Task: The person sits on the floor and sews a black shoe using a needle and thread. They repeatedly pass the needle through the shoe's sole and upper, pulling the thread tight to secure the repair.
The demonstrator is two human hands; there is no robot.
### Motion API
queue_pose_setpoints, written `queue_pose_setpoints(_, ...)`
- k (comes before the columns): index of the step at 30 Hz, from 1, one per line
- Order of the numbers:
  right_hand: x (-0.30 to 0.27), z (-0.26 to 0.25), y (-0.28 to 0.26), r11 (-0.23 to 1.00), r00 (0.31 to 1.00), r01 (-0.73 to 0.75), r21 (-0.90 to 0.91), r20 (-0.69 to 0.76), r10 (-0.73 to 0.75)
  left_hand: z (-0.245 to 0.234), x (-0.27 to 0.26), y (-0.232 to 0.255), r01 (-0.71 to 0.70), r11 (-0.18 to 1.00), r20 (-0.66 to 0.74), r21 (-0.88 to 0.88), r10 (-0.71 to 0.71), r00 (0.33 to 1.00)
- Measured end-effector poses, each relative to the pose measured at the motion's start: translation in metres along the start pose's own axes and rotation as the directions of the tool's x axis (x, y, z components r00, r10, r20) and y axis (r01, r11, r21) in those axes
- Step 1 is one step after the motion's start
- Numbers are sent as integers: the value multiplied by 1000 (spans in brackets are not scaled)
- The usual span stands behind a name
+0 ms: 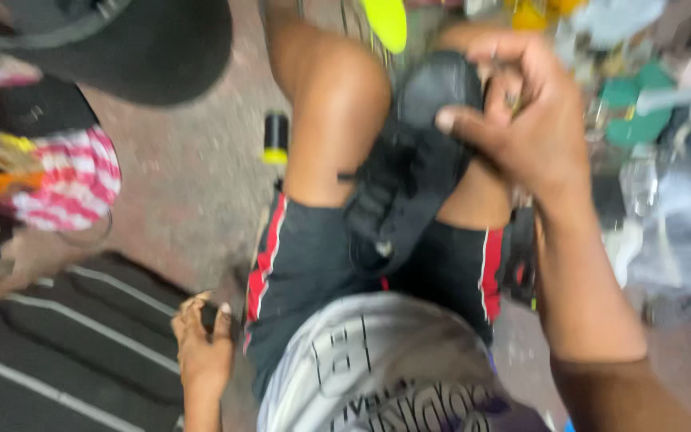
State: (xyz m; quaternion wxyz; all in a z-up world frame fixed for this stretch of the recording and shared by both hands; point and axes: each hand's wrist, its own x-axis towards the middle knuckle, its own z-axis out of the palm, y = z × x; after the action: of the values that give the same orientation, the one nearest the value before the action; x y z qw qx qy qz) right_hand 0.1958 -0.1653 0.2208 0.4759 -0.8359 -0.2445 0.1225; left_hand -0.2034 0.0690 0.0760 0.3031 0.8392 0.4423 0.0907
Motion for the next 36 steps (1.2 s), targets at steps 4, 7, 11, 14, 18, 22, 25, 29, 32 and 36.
queue_pose_setpoints(4, -9, 2, 6, 992, 1000, -29, 122, -6, 29, -19, 29, 81, -40, 967, 124, 251, 9, 992)
queue_pose_setpoints(7, -14, 0, 4, 998, 998, -60, 9, -28, 60, -27, 40, 132, -127, 988, 10, -90, 128, 992)
queue_pose_setpoints(11, -12, 2, 7, 999, 998, -29, 45, -53, 32, -11, 34, 176, -414, 831, 187, -371, 504, 843)
queue_pose_setpoints(14, -16, 5, 2, 999, 998, -23, 30, -63, 24, 37, 26, 201, -335, 928, 633, -162, 358, 686)
queue_pose_setpoints(18, -19, 9, -9, 1000, 998, -17, -23, -68, 16, 85, 31, 204, -68, 907, 599, -416, 329, 730)
queue_pose_setpoints(22, -16, 8, -18, 981, 989, -137, -137, -73, 128, 103, 41, 223, 71, 848, 634, -525, 334, 698)
queue_pose_setpoints(25, -15, 7, -19, 988, 995, -57, -141, -94, 44, 114, 53, 240, -64, 828, 580, -557, 443, 683)
queue_pose_setpoints(29, -14, 4, -11, 996, 997, -65, -67, -47, 62, 135, 71, 245, -253, 825, 598, -505, 547, 586)
queue_pose_setpoints(32, -7, -3, -6, 997, 998, -64, -37, 7, 64, 148, 78, 241, -306, 819, 607, -485, 567, 556)
queue_pose_setpoints(36, -12, 0, -13, 995, 999, -41, -94, 17, 43, 142, 74, 227, -306, 827, 637, -471, 559, 531)
